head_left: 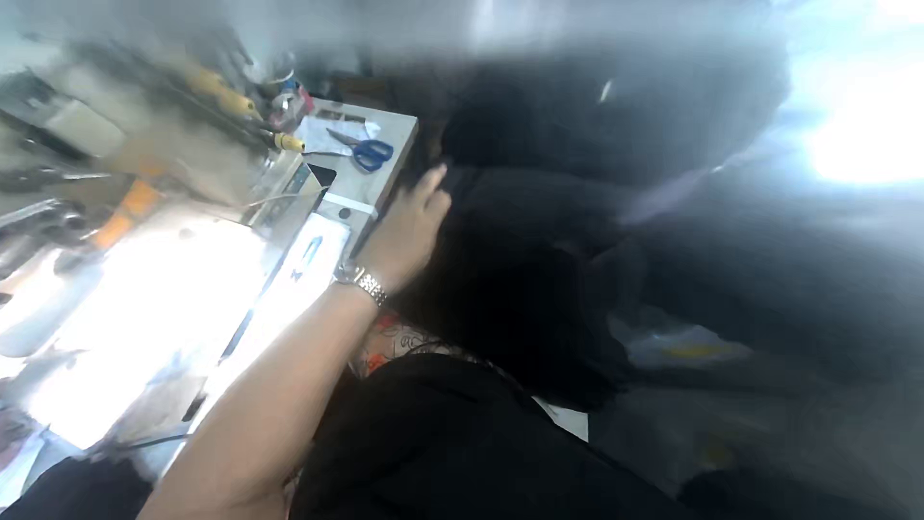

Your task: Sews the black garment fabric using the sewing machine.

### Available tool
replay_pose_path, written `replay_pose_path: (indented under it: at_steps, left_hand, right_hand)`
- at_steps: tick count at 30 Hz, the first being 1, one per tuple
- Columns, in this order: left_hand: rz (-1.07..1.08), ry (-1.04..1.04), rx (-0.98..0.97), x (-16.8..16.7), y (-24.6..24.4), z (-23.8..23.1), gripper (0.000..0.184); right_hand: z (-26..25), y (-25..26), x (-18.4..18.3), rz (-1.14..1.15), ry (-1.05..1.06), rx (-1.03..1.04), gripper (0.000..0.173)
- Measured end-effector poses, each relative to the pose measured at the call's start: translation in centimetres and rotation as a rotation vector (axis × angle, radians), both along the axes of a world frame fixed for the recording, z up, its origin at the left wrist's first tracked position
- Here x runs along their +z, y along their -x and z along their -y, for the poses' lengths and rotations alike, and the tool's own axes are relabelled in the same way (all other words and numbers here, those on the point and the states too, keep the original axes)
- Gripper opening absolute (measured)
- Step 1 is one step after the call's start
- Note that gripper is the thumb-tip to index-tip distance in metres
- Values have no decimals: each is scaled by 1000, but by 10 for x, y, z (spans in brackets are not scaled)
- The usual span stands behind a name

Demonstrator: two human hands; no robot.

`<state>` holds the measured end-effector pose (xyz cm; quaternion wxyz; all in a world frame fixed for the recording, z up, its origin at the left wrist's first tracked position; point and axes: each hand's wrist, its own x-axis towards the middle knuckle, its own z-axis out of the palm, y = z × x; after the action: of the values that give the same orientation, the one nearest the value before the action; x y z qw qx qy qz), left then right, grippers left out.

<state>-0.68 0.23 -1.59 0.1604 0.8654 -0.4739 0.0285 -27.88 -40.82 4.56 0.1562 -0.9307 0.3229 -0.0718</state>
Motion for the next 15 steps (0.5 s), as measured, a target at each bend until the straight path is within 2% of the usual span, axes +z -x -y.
replay_pose_path:
  at_steps: [2,3,6,8,10,12,15]
  left_hand:
    - [-177,-243,9,-32,17,-8,28]
    - [-261,-345,9,-51,26,-16,30]
    - [-543,-664,-36,-97,50,-46,32]
    - [-679,-759,-44,-95,62,-64,37]
    - [-695,-664,12,-74,74,-88,42]
    - [-684,-451,66,-51,87,-122,42]
    - [-739,-126,164,-19,112,-195,41]
  right_hand:
    - [-37,-14,-1,-369,-263,-99,26]
    - [-35,-16,-20,-477,-358,-100,27]
    - [-35,-22,-57,-548,-494,-94,33]
    - [-45,-40,-55,-523,-420,-56,35]
    - [-58,-64,-52,-457,-326,31,32]
    - [-73,-94,-59,-390,-259,220,28]
    - [-130,-154,-73,-384,-256,659,31]
